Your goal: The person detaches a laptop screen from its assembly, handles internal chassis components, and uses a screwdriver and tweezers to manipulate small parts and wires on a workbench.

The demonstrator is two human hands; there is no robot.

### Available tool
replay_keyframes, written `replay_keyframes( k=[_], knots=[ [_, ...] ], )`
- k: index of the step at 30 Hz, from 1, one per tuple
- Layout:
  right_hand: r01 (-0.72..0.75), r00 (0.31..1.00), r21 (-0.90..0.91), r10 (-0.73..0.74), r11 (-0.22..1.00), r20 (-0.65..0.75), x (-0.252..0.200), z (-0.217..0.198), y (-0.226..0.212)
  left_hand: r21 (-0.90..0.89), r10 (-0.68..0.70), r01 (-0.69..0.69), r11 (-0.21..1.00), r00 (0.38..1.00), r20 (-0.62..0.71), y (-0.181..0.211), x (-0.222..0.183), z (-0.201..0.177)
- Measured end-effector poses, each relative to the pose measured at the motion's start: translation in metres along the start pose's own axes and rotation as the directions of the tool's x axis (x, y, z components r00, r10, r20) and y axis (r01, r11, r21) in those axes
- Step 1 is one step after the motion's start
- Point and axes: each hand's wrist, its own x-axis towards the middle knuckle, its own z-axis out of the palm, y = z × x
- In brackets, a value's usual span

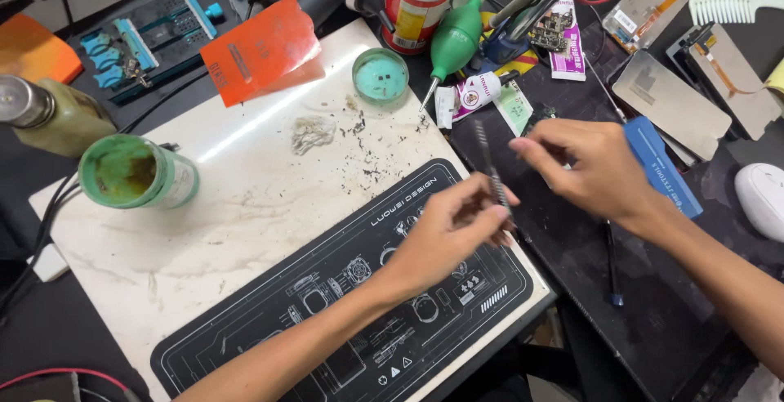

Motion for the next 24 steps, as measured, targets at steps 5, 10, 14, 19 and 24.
replay_keyframes(
  k=[5, 10, 14, 19, 24],
  knots=[
    [-0.031, 0.999, 0.039, 0.032, 0.999, -0.025, 0.007, 0.004, 0.01, 0.015, 0.014, -0.013, 1.0, 0.998, -0.058, 0.006, -0.007, -0.011],
    [-0.19, 0.956, 0.275, 0.241, 0.943, -0.168, 0.008, -0.024, 0.039, 0.168, 0.051, -0.041, 0.985, 0.997, -0.056, 0.009, -0.013, -0.008],
    [-0.207, 0.929, 0.353, 0.297, 0.913, -0.222, 0.002, -0.046, 0.058, 0.148, 0.046, -0.036, 0.988, 0.997, -0.066, 0.01, -0.013, -0.009],
    [-0.217, 0.945, 0.326, 0.281, 0.92, -0.165, -0.007, -0.04, 0.051, 0.135, 0.066, -0.055, 0.989, 0.995, -0.076, 0.009, -0.015, -0.007],
    [-0.133, 0.985, 0.174, 0.15, 0.976, -0.085, -0.023, -0.02, 0.021, 0.195, 0.071, -0.051, 0.98, 0.993, -0.099, 0.01, -0.018, -0.005]
  ],
)
